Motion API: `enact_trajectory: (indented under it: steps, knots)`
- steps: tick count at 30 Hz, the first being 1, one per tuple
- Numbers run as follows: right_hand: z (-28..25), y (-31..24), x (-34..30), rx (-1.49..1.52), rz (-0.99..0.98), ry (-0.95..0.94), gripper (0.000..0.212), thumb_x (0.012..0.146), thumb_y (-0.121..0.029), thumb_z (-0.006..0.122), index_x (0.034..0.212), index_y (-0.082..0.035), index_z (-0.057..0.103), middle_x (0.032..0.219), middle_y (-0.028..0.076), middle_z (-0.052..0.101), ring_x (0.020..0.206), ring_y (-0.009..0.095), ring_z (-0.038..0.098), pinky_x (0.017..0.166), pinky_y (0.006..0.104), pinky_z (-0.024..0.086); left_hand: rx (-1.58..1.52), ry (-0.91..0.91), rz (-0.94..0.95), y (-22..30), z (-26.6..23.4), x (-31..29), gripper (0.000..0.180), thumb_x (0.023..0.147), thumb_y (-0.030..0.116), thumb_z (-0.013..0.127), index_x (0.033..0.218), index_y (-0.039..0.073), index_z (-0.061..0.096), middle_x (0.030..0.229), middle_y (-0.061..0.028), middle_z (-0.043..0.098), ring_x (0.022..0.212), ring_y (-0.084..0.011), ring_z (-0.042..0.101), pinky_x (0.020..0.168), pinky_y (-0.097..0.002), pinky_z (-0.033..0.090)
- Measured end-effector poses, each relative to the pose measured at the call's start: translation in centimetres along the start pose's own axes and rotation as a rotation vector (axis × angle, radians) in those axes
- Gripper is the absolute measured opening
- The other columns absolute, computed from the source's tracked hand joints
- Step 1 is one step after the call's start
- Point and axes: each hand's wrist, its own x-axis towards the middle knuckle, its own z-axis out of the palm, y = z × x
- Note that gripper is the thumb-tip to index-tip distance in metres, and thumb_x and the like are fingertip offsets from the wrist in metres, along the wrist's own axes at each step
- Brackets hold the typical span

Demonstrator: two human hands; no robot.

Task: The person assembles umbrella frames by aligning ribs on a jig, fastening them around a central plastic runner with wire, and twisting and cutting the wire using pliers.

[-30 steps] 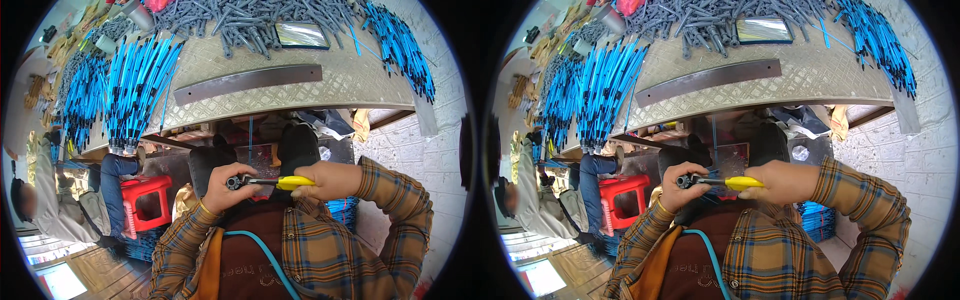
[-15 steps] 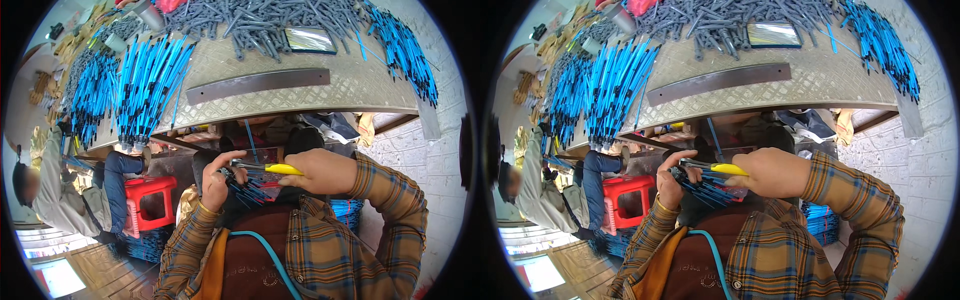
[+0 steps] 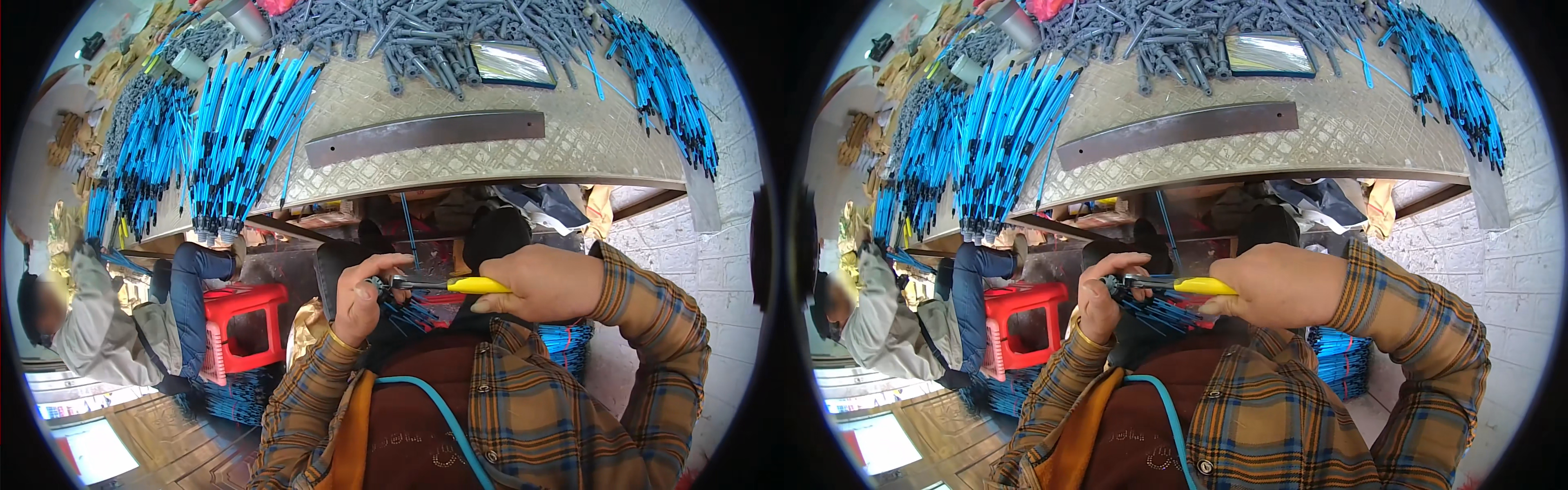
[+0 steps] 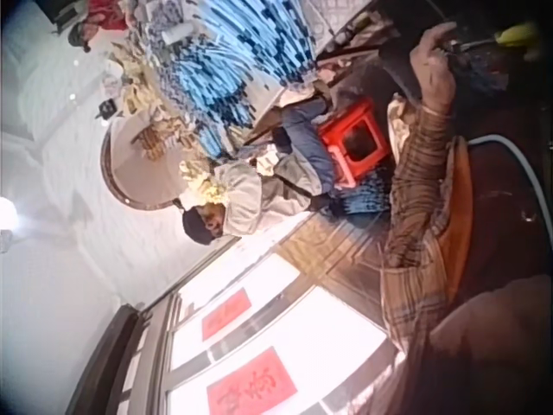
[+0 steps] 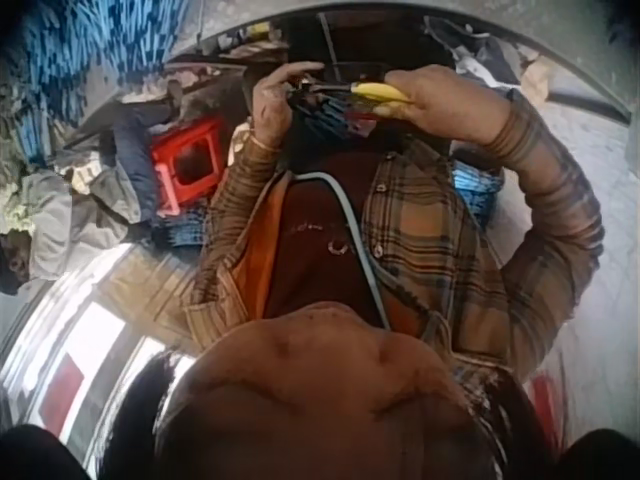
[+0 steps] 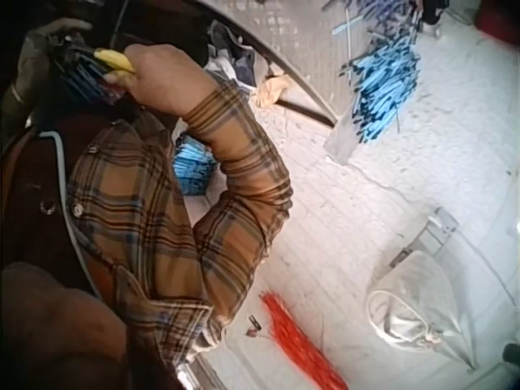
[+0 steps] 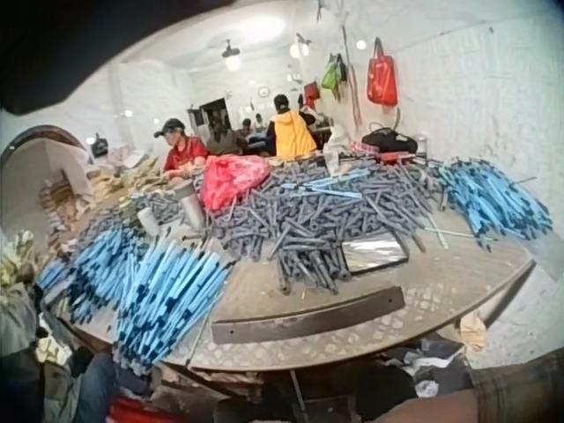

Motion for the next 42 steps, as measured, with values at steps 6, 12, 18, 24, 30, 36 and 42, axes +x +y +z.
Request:
enact_trajectory:
  steps: [6,12,18,24,30,36,42]
  knots:
    - [0.1,-0.1,0.1,-0.047,-0.015,0.016,0.034,0.086,-0.036,0.054,0.084,-0.002,0.054,0.066,0.020,0.057,0.065,0.037,0.058,0.058,0.0442,0.045,0.012,0.005,-0.004,0.0,0.3,-0.1,0.082,0.082,0.068,0.036,0.108,-0.007,0.056,0.077,-0.0085,0.057,0.065,-0.0107,0.057,0.059,-0.0224,0.044]
    - [1.8,-0.8,0.6,-0.344,-0.002,0.134,0.027,0.083,-0.028,0.059,0.090,-0.003,0.050,0.076,0.015,0.056,0.069,0.032,0.058,0.058,0.0407,0.046,-0.055,0.070,-0.055,0.6,0.5,0.3,0.077,0.086,0.064,0.035,0.114,-0.006,0.051,0.082,-0.0098,0.058,0.067,-0.0116,0.057,0.060,-0.0224,0.045]
    - [5.1,1.9,3.0,-0.337,-0.086,0.249,0.024,0.082,-0.022,0.061,0.094,-0.002,0.054,0.083,0.012,0.055,0.077,0.026,0.057,0.062,0.0367,0.047,-0.134,0.152,-0.030,0.7,0.3,0.5,0.088,0.081,0.070,0.029,0.132,-0.001,0.029,0.093,-0.0168,0.055,0.060,-0.0144,0.057,0.060,-0.0274,0.050]
    - [12.2,5.9,9.0,0.318,-0.154,0.536,0.027,0.081,-0.022,0.060,0.102,-0.005,0.057,0.088,0.014,0.053,0.083,0.030,0.055,0.073,0.0383,0.045,-0.253,0.209,0.036,0.3,-0.8,0.0,0.087,0.079,0.069,0.036,0.134,0.002,0.021,0.097,-0.0191,0.054,0.061,-0.0181,0.058,0.064,-0.0299,0.050]
    - [15.1,5.7,12.1,0.449,-0.139,0.485,0.028,0.082,-0.026,0.061,0.101,-0.004,0.058,0.087,0.014,0.053,0.084,0.031,0.054,0.074,0.0380,0.044,-0.490,0.152,0.047,0.1,-1.8,-0.9,0.078,0.078,0.058,0.056,0.126,0.002,0.030,0.101,-0.0170,0.054,0.073,-0.0202,0.060,0.075,-0.0311,0.049]
    - [14.5,4.8,11.5,0.421,-0.126,0.476,0.026,0.083,-0.024,0.060,0.100,-0.004,0.058,0.087,0.015,0.053,0.083,0.031,0.054,0.073,0.0374,0.044,-0.453,0.193,0.008,-0.5,-1.1,-2.4,0.064,0.075,0.027,0.070,0.122,0.003,0.034,0.100,-0.0126,0.055,0.088,-0.0208,0.058,0.085,-0.0323,0.045]
    - [13.3,4.9,10.6,0.436,-0.177,0.445,0.026,0.083,-0.023,0.060,0.099,-0.003,0.057,0.088,0.015,0.054,0.083,0.030,0.055,0.072,0.0358,0.045,-0.281,-0.025,-0.100,-1.5,-1.9,-3.1,0.049,0.071,-0.002,0.066,0.115,0.003,0.044,0.092,-0.0077,0.058,0.093,-0.0180,0.056,0.087,-0.0312,0.043]
